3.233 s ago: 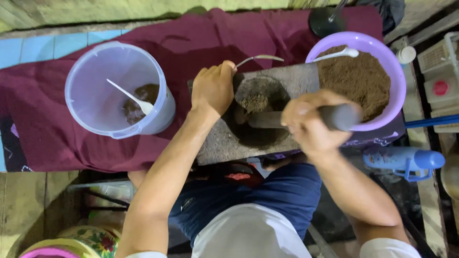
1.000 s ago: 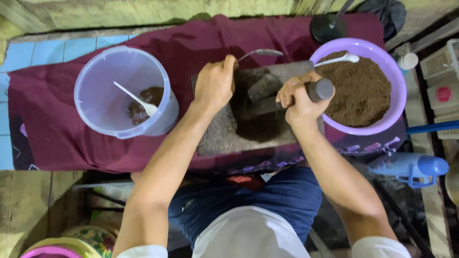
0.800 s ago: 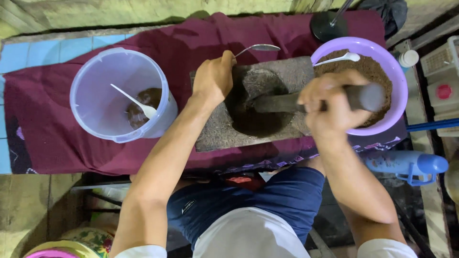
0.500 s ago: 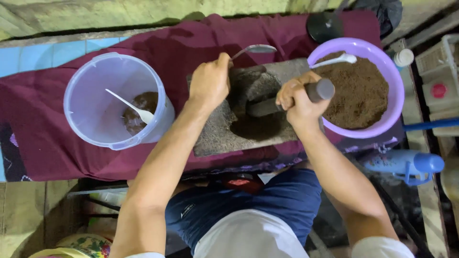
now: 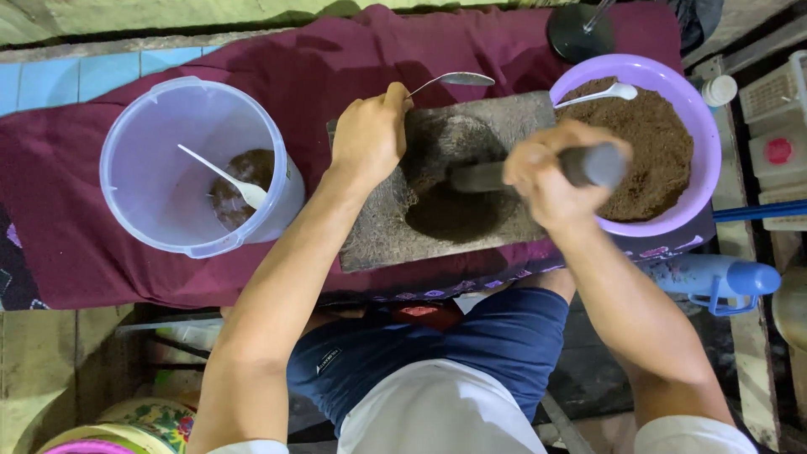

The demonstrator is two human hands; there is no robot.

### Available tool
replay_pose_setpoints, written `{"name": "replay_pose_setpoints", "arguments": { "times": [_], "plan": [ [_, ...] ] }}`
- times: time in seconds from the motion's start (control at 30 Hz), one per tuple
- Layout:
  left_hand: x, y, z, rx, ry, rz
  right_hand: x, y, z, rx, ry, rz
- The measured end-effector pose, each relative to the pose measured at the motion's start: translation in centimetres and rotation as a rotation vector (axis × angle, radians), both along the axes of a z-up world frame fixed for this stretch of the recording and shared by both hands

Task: Grinding brown ingredients in a stone mortar using a wooden pestle and a spoon.

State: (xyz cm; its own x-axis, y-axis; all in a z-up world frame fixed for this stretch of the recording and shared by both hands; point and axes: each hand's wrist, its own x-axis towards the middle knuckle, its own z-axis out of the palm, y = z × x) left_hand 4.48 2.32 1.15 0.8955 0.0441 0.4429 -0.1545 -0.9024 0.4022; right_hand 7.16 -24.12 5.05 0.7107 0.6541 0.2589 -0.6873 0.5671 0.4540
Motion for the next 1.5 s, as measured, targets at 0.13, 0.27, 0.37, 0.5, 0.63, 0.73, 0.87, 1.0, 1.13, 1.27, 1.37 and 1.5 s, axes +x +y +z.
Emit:
{"name": "replay_pose_setpoints", "arguments": {
  "times": [0.13, 0.27, 0.37, 0.5, 0.63, 0.73, 0.87, 1.0, 1.13, 1.27, 1.37, 1.5],
  "plan": [
    [0.1, 0.1, 1.1, 0.097, 0.089, 0.027, -0.5, 3.2, 0.7, -1.275, -1.074, -0.968],
    [-1.1, -0.1, 0.4, 0.225, -0.076, 0.062, -1.1, 4.0, 1.1, -1.152, -1.055, -1.213],
    [0.8, 0.0, -0.4, 0.048, 0.182, 0.052, -2.7, 2.2, 5.6, -1.114, -1.101, -1.197],
    [0.8, 0.2, -1.1, 0.077, 0.097, 0.042, -4.5, 1.9, 8.0, -1.321, -1.021, -1.133],
    [0.2, 0.0, -0.1, 0.038, 0.118, 0.026, -2.4, 4.2, 0.9, -1.217, -0.894, -1.04],
    [0.0, 0.2, 0.6, 0.069, 0.088, 0.034, -1.6, 4.9, 0.1, -1.283, -0.789, -1.017],
    [-0.1, -0.1, 0.5, 0.028, 0.066, 0.03, -3.0, 3.9, 2.5, -1.257, -0.545, -1.043],
    [0.2, -0.3, -0.1, -0.014, 0.17, 0.051, -3.6, 0.1, 7.0, -1.236, -0.983, -1.155],
    [0.8, 0.1, -1.0, 0.076, 0.163, 0.055, -2.6, -0.1, 4.1, -1.239, -0.971, -1.161],
    [0.4, 0.0, 0.3, 0.038, 0.156, 0.05, -2.4, 5.8, -1.2, -1.45, -0.89, -1.074],
    [0.0, -0.3, 1.2, -0.032, 0.223, 0.054, -3.7, 6.1, 1.2, -1.363, -1.109, -1.142],
    [0.1, 0.2, -1.7, 0.191, -0.051, 0.102, -2.9, 5.2, 2.1, -1.031, -1.115, -1.3]
  ]
}}
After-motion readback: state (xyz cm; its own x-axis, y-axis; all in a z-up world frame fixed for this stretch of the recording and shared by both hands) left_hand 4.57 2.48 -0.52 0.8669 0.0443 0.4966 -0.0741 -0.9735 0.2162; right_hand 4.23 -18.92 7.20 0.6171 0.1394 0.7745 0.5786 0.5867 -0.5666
